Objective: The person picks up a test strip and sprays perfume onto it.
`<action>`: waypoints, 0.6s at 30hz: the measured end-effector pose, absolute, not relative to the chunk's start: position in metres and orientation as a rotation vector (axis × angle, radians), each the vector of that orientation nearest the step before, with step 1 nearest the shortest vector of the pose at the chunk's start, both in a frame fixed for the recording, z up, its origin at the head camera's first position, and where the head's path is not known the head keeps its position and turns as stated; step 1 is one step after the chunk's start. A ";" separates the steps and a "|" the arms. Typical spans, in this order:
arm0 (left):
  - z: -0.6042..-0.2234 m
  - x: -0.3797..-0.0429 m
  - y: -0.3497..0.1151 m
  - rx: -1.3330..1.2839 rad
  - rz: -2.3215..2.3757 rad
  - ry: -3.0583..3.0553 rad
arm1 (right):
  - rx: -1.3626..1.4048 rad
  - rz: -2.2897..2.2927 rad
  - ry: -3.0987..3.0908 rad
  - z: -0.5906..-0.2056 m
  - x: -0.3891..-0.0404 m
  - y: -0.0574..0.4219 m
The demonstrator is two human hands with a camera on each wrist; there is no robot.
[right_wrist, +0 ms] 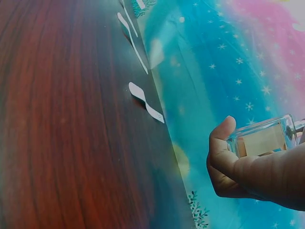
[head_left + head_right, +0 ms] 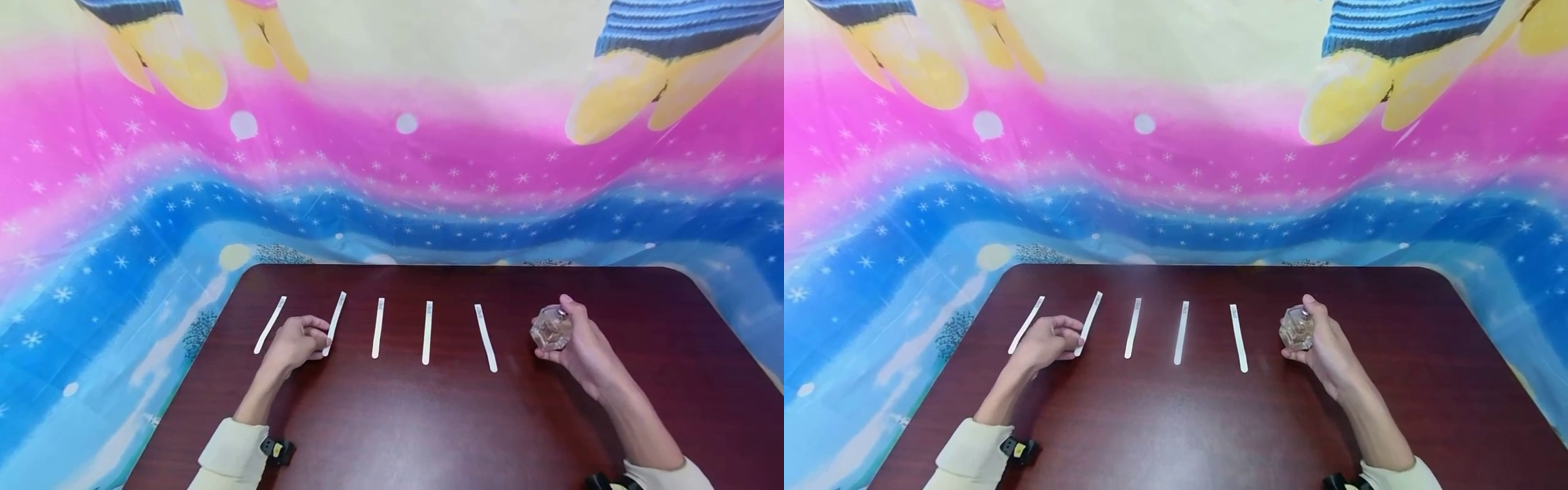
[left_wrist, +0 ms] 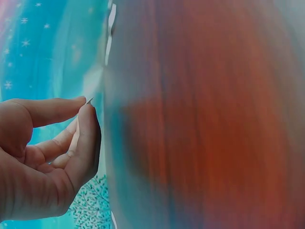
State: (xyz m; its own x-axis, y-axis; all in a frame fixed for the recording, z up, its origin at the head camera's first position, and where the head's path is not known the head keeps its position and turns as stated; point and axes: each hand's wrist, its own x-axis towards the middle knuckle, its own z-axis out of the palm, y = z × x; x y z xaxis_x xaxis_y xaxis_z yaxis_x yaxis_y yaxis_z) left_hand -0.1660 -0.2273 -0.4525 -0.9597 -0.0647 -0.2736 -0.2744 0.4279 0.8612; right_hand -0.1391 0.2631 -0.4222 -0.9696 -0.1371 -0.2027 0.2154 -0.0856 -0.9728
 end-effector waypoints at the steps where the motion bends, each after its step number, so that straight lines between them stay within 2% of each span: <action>1: -0.452 -0.166 -0.225 -0.291 1.578 2.463 | 0.087 -2.154 1.941 -0.422 -0.139 0.262; 18: -0.444 -0.171 -0.177 -0.230 1.900 2.161 | 0.131 -2.082 1.963 -0.417 -0.147 0.243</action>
